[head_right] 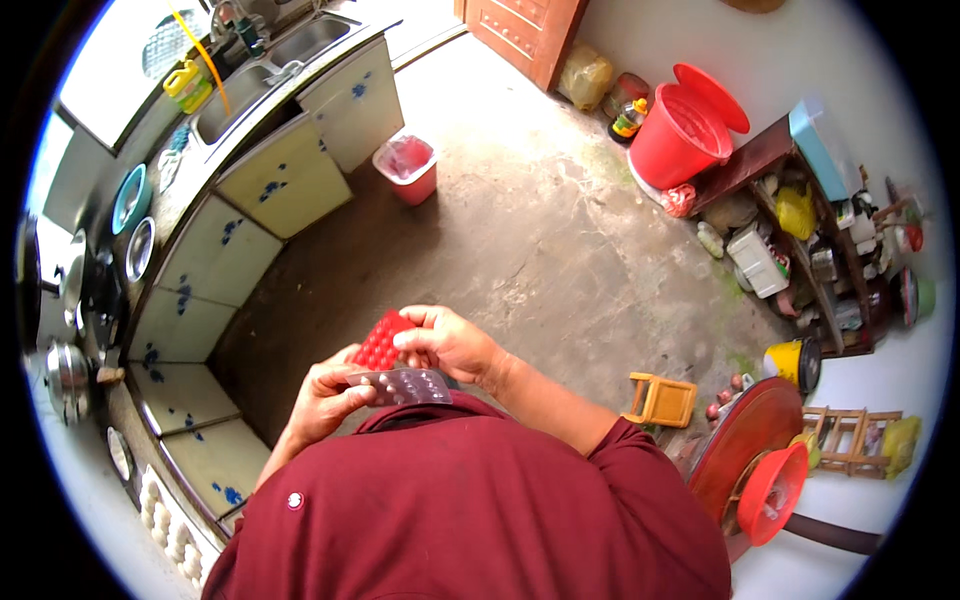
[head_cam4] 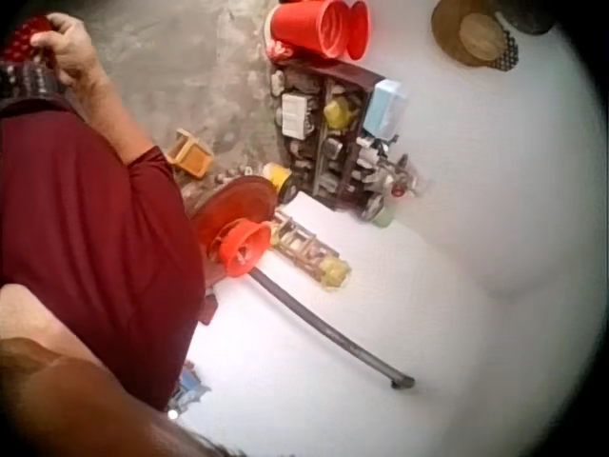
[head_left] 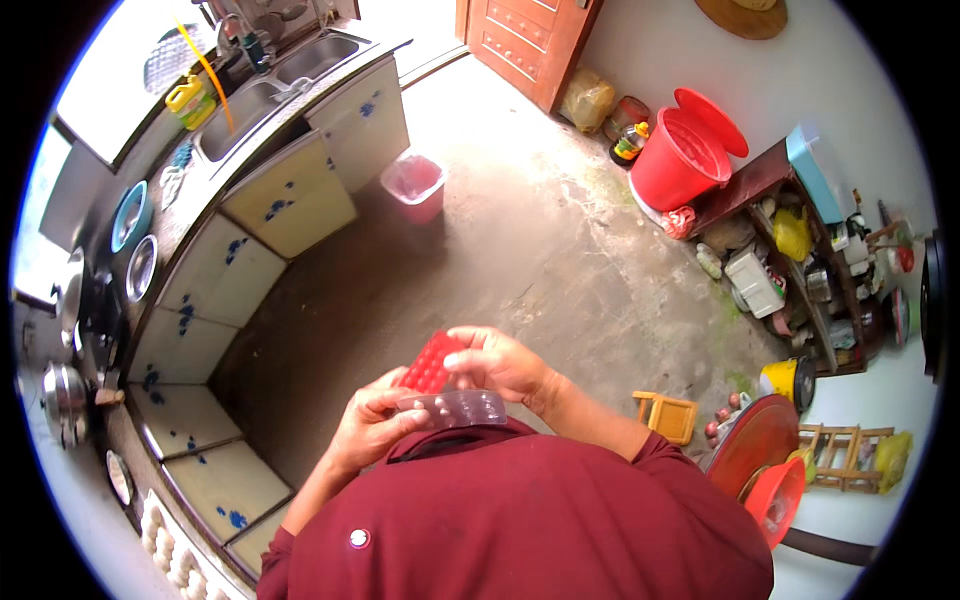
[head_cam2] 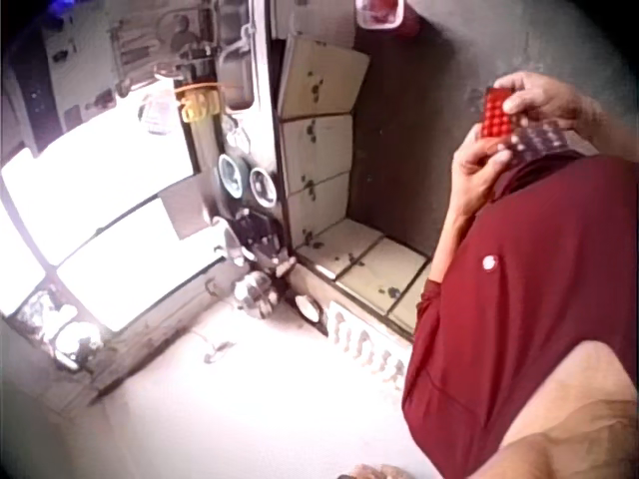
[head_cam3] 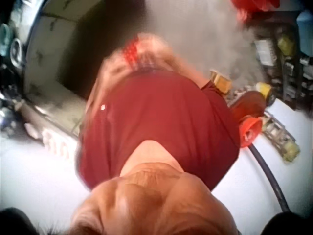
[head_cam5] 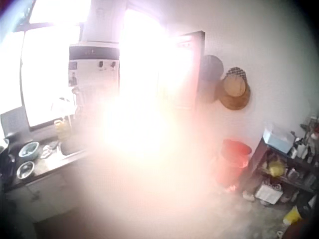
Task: The person retrieves blister packs of pills from a plastic container in a kitchen, walks to an outdoor courtyard, and uses scissors to cut the packs into smaller sections. They then return to the kitchen and place the cut packs back into the container.
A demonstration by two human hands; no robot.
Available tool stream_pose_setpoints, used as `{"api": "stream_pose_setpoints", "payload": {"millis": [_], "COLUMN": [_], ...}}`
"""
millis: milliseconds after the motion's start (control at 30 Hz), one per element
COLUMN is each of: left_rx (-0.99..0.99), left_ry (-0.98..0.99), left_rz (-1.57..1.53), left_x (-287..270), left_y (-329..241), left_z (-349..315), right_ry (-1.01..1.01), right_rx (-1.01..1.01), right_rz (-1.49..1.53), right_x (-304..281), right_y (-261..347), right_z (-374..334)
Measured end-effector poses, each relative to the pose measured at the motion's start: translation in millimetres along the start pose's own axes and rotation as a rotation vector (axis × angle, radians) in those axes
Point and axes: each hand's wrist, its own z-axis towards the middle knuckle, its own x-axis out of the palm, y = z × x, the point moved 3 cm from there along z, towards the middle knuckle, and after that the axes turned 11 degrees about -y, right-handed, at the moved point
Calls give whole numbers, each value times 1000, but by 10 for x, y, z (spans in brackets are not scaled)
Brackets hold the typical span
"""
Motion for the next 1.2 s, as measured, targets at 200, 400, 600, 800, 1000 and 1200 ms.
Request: {"api": "stream_pose_setpoints", "payload": {"millis": [200, 400, 600, 800, 1000, 1200], "left_rx": [117, -44, -274, -194, 0, 27], "left_ry": [290, 471, 389, 395, 319, 7], "left_rz": [-51, -113, -137, 161, 411, -16], "left_x": [-59, 187, 193, -136, -846, -1754], "left_y": [-330, -247, -211, -674, -712, -592], "left_z": [1890, 3744, 5572, 7284, 8874, 10902], "right_ry": [-88, -304, -343, -218, -22, -220], "right_rx": [-234, -354, -422, -267, -499, -384], "right_rz": [-88, 174, 7, -459, -1114, -943], "right_x": [-271, -1123, -2106, -2199, -2085, -2659], "right_y": [1581, 2526, 4003, 5843, 7514, 9015], "right_z": [454, 964, 1572, 2951, 4519, 5934]}}
